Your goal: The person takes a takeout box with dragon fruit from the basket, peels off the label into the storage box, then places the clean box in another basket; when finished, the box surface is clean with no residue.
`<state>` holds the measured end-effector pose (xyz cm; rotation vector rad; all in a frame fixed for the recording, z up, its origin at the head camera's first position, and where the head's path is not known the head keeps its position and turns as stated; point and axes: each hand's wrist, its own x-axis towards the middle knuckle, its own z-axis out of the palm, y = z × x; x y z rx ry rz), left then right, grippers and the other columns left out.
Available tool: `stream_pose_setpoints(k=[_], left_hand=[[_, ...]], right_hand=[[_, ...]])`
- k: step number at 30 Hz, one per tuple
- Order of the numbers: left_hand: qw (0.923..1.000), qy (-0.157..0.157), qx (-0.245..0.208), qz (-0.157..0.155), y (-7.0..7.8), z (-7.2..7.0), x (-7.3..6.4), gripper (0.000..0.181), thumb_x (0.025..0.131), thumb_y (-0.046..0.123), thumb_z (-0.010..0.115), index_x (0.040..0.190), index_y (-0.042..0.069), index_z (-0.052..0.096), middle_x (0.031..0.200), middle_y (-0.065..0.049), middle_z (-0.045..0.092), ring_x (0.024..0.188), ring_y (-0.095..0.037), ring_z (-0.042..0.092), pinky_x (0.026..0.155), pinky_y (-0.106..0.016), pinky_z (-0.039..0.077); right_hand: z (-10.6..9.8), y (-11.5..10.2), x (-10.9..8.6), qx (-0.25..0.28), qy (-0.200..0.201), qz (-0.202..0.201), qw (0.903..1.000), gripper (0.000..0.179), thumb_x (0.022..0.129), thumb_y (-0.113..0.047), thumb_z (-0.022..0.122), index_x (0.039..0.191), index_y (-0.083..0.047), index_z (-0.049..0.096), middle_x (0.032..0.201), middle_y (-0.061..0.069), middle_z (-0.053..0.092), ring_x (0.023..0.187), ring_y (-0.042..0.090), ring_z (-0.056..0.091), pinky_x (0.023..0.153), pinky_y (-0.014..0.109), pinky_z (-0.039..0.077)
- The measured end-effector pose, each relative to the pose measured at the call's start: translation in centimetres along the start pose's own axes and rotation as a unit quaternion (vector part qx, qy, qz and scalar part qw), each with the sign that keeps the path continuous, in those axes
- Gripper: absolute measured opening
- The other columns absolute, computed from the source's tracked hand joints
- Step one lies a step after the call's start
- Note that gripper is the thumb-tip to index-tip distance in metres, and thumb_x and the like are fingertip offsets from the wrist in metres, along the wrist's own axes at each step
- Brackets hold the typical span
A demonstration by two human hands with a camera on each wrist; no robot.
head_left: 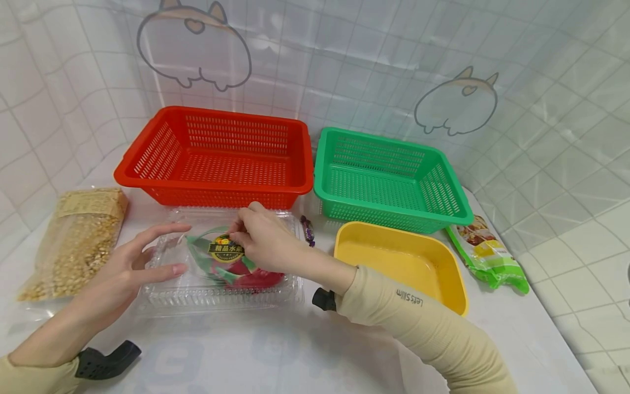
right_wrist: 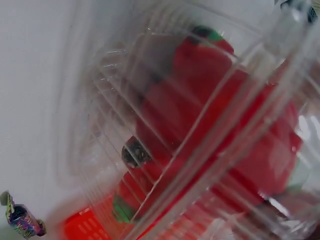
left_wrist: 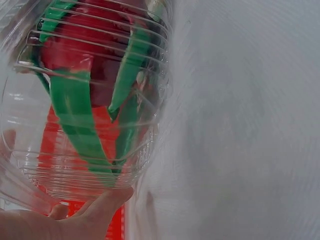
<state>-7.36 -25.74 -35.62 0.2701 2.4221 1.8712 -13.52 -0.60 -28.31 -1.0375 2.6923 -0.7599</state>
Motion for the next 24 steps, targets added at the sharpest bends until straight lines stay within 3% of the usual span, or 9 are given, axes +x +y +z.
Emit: stream_pose_setpoints(k=[18,24], left_hand=[[0.9998,-0.003,0.001,-0.022,-0.04,-0.14,0.01,0.064,0.095,0.013,0.063,0.152,0.029,0.039,0.148,0.013,0.038,0.143,-0.009,0.011,0.105,-0.080,-0.016],[0.9999,-0.005,-0.007,-0.012,-0.13,-0.09,-0.03,0.063,0.095,0.011,0.062,0.152,0.027,0.040,0.149,0.012,0.038,0.140,-0.005,0.013,0.105,-0.079,-0.016]], right_hand=[[0.21,0.00,-0.25,0.025,0.008,-0.028,0.9992,0.009,0.101,-0.009,0.056,0.095,-0.011,0.049,0.088,0.001,0.051,0.078,0.012,0.049,0.058,0.014,0.036],[0.33,0.15,-0.16,0.030,0.005,-0.033,0.9990,0.011,0.100,-0.005,0.055,0.096,-0.011,0.047,0.087,0.001,0.051,0.076,0.011,0.049,0.056,0.014,0.034]])
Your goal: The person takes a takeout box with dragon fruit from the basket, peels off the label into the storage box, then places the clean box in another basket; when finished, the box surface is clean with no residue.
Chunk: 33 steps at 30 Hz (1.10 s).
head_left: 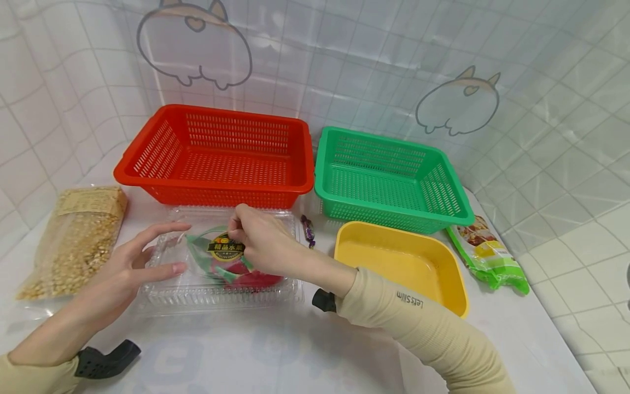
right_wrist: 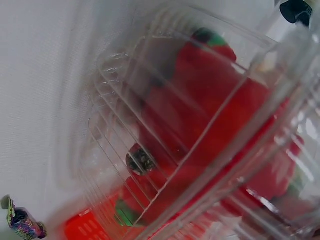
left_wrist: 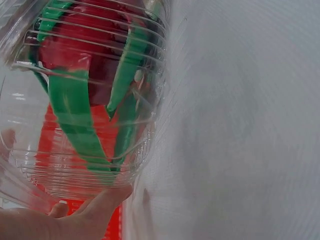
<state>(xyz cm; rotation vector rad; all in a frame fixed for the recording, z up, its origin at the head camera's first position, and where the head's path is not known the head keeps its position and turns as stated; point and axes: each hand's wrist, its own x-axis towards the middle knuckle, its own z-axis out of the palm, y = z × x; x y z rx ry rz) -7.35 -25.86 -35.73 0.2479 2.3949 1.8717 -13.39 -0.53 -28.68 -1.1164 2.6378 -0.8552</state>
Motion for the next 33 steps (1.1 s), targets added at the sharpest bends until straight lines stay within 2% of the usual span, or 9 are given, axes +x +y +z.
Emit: stream_pose_setpoints(k=[6,18,26,33], left_hand=[[0.9999,-0.001,-0.006,0.009,-0.06,0.05,0.00,0.062,0.095,0.009,0.062,0.151,0.026,0.041,0.148,0.012,0.038,0.136,0.001,0.016,0.106,-0.078,-0.017],[0.9998,-0.008,-0.017,0.010,-0.30,-0.07,0.14,0.061,0.096,0.008,0.060,0.151,0.025,0.040,0.151,0.009,0.035,0.137,-0.001,0.014,0.106,-0.077,-0.019],[0.9997,-0.009,-0.020,0.010,-0.42,-0.10,0.18,0.061,0.096,0.007,0.060,0.151,0.025,0.041,0.149,0.011,0.037,0.136,0.000,0.015,0.105,-0.078,-0.019],[0.9997,-0.010,-0.022,0.007,-0.39,-0.12,0.11,0.062,0.096,0.008,0.060,0.152,0.025,0.040,0.151,0.009,0.035,0.139,-0.004,0.012,0.105,-0.077,-0.020]], right_hand=[[0.04,0.12,-0.06,0.022,-0.001,0.003,0.9998,0.012,0.100,-0.003,0.055,0.097,-0.011,0.047,0.090,0.002,0.051,0.081,0.012,0.050,0.059,0.012,0.037],[0.10,0.29,-0.08,0.046,0.001,0.009,0.9989,0.018,0.098,0.006,0.052,0.096,-0.010,0.045,0.093,0.003,0.051,0.087,0.014,0.051,0.066,0.013,0.040],[0.05,0.25,-0.08,0.052,0.002,0.014,0.9986,0.013,0.101,-0.001,0.052,0.095,-0.010,0.046,0.092,0.002,0.052,0.086,0.012,0.052,0.068,0.013,0.041],[0.07,0.42,-0.02,0.066,0.003,0.017,0.9977,0.011,0.102,-0.002,0.051,0.096,-0.010,0.047,0.091,0.003,0.052,0.085,0.012,0.052,0.067,0.013,0.042]])
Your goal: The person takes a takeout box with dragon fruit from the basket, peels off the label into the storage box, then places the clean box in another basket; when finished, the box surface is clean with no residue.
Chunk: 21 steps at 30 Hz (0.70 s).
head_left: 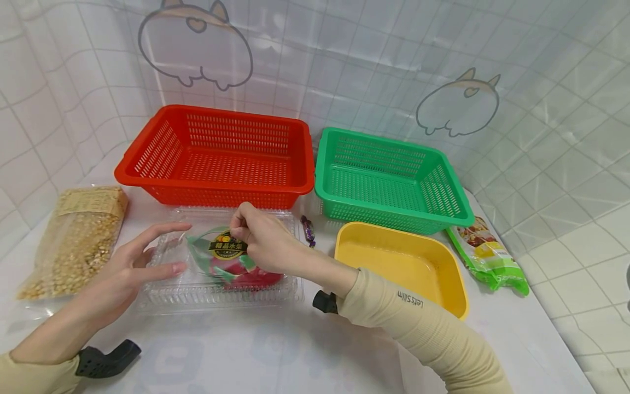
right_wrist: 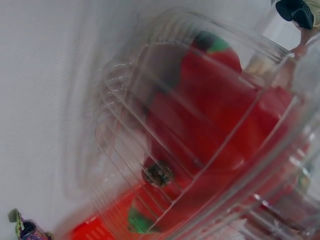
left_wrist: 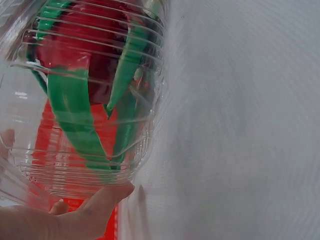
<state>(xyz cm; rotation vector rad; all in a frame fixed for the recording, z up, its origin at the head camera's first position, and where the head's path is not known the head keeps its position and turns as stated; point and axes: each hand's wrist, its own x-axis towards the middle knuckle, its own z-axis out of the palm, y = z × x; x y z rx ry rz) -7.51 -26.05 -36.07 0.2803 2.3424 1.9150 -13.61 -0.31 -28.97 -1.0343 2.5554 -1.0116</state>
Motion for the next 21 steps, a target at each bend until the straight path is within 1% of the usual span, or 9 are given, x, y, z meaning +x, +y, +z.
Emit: stream_pose_setpoints(k=[4,7,9,12,15,18,21], left_hand=[[1.0000,0.001,0.000,0.003,0.03,0.01,-0.01,0.061,0.096,0.007,0.060,0.151,0.024,0.040,0.150,0.009,0.036,0.138,-0.002,0.013,0.105,-0.077,-0.020],[1.0000,0.001,0.001,0.001,0.01,-0.01,0.00,0.061,0.096,0.008,0.060,0.151,0.025,0.040,0.149,0.010,0.037,0.138,-0.003,0.013,0.105,-0.077,-0.020],[1.0000,0.002,0.002,-0.004,0.01,-0.04,-0.01,0.062,0.096,0.009,0.060,0.151,0.025,0.040,0.149,0.010,0.037,0.139,-0.006,0.012,0.105,-0.078,-0.019],[0.9999,0.003,0.003,-0.016,0.05,-0.05,-0.03,0.062,0.095,0.010,0.061,0.151,0.027,0.040,0.150,0.010,0.036,0.142,-0.013,0.009,0.105,-0.079,-0.018],[0.9996,0.005,0.007,-0.026,0.12,-0.08,-0.06,0.063,0.095,0.012,0.062,0.152,0.029,0.039,0.150,0.009,0.035,0.143,-0.019,0.006,0.105,-0.079,-0.017],[0.9996,0.003,0.007,-0.026,0.17,-0.09,-0.06,0.063,0.096,0.012,0.062,0.152,0.029,0.039,0.150,0.008,0.035,0.143,-0.019,0.006,0.105,-0.079,-0.017],[0.9998,0.001,0.005,-0.019,0.17,-0.09,-0.04,0.062,0.096,0.011,0.061,0.151,0.028,0.039,0.150,0.008,0.036,0.142,-0.014,0.009,0.105,-0.079,-0.017]], right_hand=[[-0.03,0.12,0.06,0.013,0.000,0.000,0.9999,0.009,0.103,-0.004,0.050,0.097,-0.010,0.047,0.090,0.004,0.051,0.084,0.012,0.052,0.068,0.013,0.042],[-0.15,0.18,0.12,0.029,0.001,0.004,0.9996,0.006,0.104,-0.008,0.049,0.098,-0.009,0.047,0.091,0.004,0.053,0.083,0.013,0.053,0.067,0.013,0.043],[-0.33,0.20,0.17,0.041,0.003,0.009,0.9991,0.005,0.104,-0.010,0.049,0.100,-0.008,0.047,0.092,0.005,0.054,0.083,0.014,0.053,0.066,0.014,0.043],[-0.62,0.22,0.24,0.046,0.000,0.019,0.9988,0.006,0.104,-0.013,0.049,0.103,-0.007,0.048,0.092,0.005,0.055,0.081,0.014,0.052,0.063,0.015,0.042],[-0.79,0.23,0.17,0.045,-0.004,0.019,0.9988,0.006,0.104,-0.014,0.050,0.104,-0.008,0.049,0.092,0.005,0.056,0.082,0.014,0.053,0.065,0.015,0.043],[-0.86,0.22,0.05,0.046,-0.005,0.011,0.9989,0.006,0.104,-0.015,0.051,0.106,-0.009,0.050,0.092,0.005,0.057,0.082,0.015,0.053,0.066,0.015,0.044],[-0.91,0.20,-0.12,0.046,-0.011,0.004,0.9989,0.006,0.104,-0.014,0.052,0.107,-0.010,0.050,0.093,0.004,0.058,0.081,0.014,0.054,0.065,0.015,0.046]])
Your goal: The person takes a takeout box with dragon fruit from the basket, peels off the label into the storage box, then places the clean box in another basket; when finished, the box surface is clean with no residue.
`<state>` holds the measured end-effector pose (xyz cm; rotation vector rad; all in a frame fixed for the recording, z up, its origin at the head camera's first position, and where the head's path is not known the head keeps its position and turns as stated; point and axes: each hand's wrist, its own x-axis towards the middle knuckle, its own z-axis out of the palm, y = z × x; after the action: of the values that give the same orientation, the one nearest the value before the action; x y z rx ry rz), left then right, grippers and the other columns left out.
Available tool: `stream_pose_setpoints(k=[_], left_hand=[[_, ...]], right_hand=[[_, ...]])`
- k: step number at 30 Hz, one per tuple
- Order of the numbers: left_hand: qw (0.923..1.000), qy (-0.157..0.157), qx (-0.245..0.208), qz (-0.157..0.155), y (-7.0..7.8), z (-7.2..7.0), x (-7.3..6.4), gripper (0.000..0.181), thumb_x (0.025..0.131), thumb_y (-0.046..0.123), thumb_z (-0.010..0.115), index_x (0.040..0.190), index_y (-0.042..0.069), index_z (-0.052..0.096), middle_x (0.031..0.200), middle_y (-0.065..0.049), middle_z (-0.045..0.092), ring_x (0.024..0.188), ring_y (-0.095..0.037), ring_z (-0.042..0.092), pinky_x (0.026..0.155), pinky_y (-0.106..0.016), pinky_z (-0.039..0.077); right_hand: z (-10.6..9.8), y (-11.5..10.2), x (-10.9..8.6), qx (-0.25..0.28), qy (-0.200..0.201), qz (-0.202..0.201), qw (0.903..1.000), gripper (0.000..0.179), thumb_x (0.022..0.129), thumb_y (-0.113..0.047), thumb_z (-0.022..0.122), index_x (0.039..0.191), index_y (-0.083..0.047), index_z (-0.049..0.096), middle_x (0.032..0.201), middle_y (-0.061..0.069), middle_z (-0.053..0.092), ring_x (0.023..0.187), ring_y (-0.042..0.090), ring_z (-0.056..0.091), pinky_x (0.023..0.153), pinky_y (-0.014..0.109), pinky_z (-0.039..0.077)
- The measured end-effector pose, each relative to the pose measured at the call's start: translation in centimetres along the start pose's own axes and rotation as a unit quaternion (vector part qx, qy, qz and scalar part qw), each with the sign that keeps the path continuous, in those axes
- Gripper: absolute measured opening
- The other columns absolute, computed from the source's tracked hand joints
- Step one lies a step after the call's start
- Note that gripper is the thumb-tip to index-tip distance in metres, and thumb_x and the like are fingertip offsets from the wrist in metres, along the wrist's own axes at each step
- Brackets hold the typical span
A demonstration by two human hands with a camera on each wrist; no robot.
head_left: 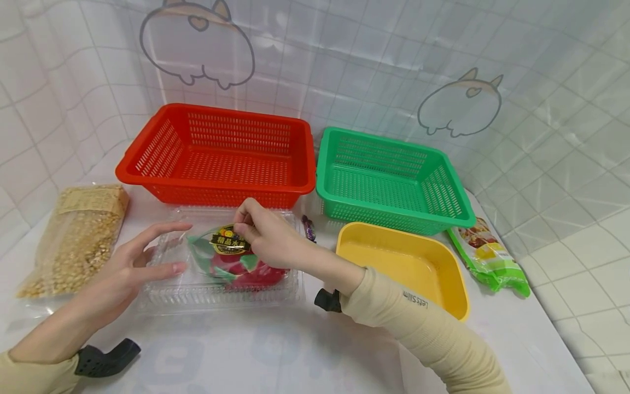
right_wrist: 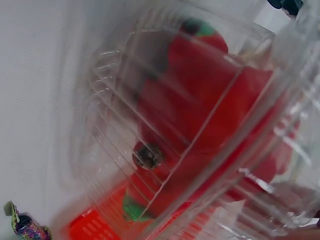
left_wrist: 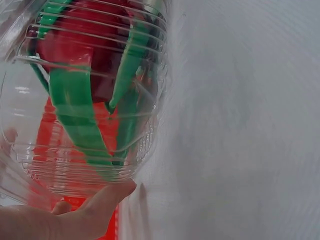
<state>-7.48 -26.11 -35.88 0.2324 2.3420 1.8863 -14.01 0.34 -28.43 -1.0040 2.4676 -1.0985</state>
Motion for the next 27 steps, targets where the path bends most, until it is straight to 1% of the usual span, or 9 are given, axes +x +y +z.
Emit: stream_pose_setpoints(k=[4,6,9,15,19,21,23,27], left_hand=[[0.9999,-0.001,-0.003,0.011,0.0,0.0,0.0,0.061,0.096,0.009,0.060,0.151,0.025,0.040,0.149,0.011,0.039,0.138,-0.006,0.013,0.105,-0.079,-0.017],[0.9999,-0.001,-0.005,0.014,-0.1,0.0,0.0,0.061,0.096,0.009,0.060,0.151,0.025,0.040,0.149,0.012,0.039,0.136,-0.004,0.015,0.105,-0.079,-0.017],[0.9999,0.000,-0.007,0.016,-0.1,0.0,0.0,0.060,0.096,0.008,0.060,0.151,0.024,0.041,0.149,0.012,0.040,0.135,-0.002,0.016,0.105,-0.079,-0.017],[0.9999,0.001,-0.003,0.016,0.0,0.1,0.0,0.060,0.096,0.008,0.061,0.150,0.025,0.041,0.148,0.012,0.040,0.134,0.000,0.017,0.105,-0.079,-0.017],[0.9999,0.001,-0.002,0.013,0.0,0.1,0.0,0.060,0.096,0.009,0.061,0.150,0.025,0.041,0.148,0.012,0.040,0.134,0.000,0.017,0.105,-0.078,-0.017],[0.9999,0.001,-0.003,0.014,0.0,0.1,-0.1,0.060,0.096,0.009,0.061,0.150,0.025,0.041,0.148,0.012,0.039,0.134,0.001,0.017,0.106,-0.078,-0.018],[0.9999,0.001,-0.004,0.015,0.0,0.1,-0.1,0.060,0.096,0.008,0.061,0.150,0.025,0.041,0.149,0.012,0.040,0.133,0.002,0.017,0.106,-0.078,-0.018],[0.9998,0.001,-0.006,0.020,0.0,0.1,-0.1,0.060,0.096,0.007,0.060,0.150,0.025,0.041,0.148,0.012,0.040,0.133,0.002,0.018,0.107,-0.076,-0.019]], right_hand=[[-0.1,-0.1,-0.3,-0.002,-0.005,-0.009,0.9999,0.009,0.103,-0.012,0.053,0.111,-0.011,0.051,0.097,0.002,0.060,0.086,0.012,0.056,0.070,0.014,0.049],[-0.2,0.0,-0.4,-0.003,-0.002,-0.014,0.9999,0.010,0.103,-0.010,0.053,0.113,-0.010,0.051,0.099,0.003,0.061,0.089,0.012,0.056,0.073,0.014,0.050],[-0.2,0.1,-0.6,0.001,0.007,-0.016,0.9999,0.013,0.102,-0.008,0.055,0.115,-0.008,0.052,0.101,0.005,0.062,0.090,0.014,0.056,0.075,0.014,0.050],[-0.2,0.3,-0.8,0.006,0.017,-0.014,0.9997,0.018,0.099,-0.009,0.060,0.117,-0.007,0.058,0.102,0.006,0.065,0.085,0.012,0.058,0.073,0.014,0.051],[-0.3,0.3,-1.0,0.006,0.022,-0.020,0.9995,0.024,0.098,-0.010,0.063,0.121,-0.008,0.057,0.101,0.006,0.065,0.083,0.011,0.059,0.073,0.014,0.052],[-0.3,0.4,-1.1,0.006,0.025,-0.021,0.9994,0.024,0.097,-0.011,0.064,0.119,-0.008,0.056,0.100,0.006,0.065,0.083,0.011,0.059,0.073,0.014,0.052],[-0.4,0.4,-1.2,0.009,0.028,-0.023,0.9993,0.020,0.097,-0.011,0.065,0.114,-0.007,0.056,0.099,0.005,0.065,0.083,0.010,0.060,0.074,0.013,0.052],[-0.4,0.4,-1.3,0.007,0.031,-0.033,0.9990,0.010,0.095,-0.010,0.067,0.103,-0.008,0.060,0.097,0.004,0.068,0.080,0.009,0.060,0.072,0.013,0.052]])
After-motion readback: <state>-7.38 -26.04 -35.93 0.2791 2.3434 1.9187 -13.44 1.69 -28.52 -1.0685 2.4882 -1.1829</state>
